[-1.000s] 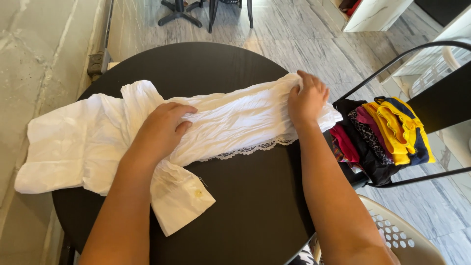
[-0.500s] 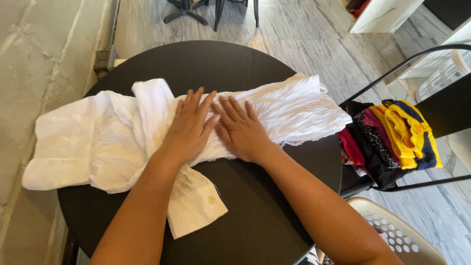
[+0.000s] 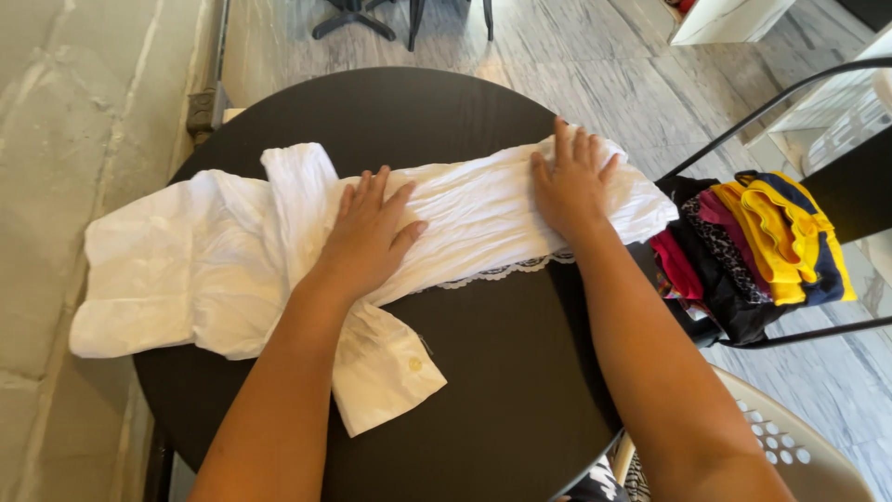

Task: The person is smoothing out a wrinkled white shirt on a round table and folding it neatly into a rectangle.

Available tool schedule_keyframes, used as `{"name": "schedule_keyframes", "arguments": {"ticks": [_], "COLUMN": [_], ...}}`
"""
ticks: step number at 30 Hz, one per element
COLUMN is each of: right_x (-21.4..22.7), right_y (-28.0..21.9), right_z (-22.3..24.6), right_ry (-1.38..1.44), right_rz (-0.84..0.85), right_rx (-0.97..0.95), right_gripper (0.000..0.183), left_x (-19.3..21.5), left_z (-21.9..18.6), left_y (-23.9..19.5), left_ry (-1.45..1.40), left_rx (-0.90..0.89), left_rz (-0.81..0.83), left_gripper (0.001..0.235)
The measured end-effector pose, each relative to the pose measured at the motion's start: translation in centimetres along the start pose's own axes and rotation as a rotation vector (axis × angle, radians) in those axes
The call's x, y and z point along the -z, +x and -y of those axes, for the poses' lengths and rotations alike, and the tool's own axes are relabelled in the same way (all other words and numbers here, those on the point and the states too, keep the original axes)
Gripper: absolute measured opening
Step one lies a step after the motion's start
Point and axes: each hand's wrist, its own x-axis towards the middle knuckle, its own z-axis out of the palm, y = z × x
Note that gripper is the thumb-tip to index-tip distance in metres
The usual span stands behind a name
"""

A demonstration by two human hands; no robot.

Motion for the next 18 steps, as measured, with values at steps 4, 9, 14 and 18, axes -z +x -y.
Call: {"name": "schedule_keyframes", "arguments": {"ticks": [4,9,14,18], "right_x": [1.0,4.2,2.5,4.5], "right_y": [-3.2,-13.7,-17.1,-15.5], "right_z": [2.6,11.4,13.6,13.7], "right_ry": [0.14,0.494,0.093,0.399], "right_rz": [-0.528,0.12,0.263,0.452], "right_rx": [0.344,0.787,0.851,0.724], "right_gripper": [0.049,0.016,0.046,0.028], "left_x": [6.6,12.0,9.9,8.7], "left_z": [-1.9,-1.7,4.0,3.4], "left_y": [-1.6,-4.8,-3.0,-3.0], "left_ry": [-0.472,-0.652,-0.28,-0.049], "left_rx": [-0.324,-0.214,-0.198,-0.048], "left_rz": [-0.397,-0.916,-1.006,-0.807], "left_gripper": [0.036,0.022,0.019,0.014]}}
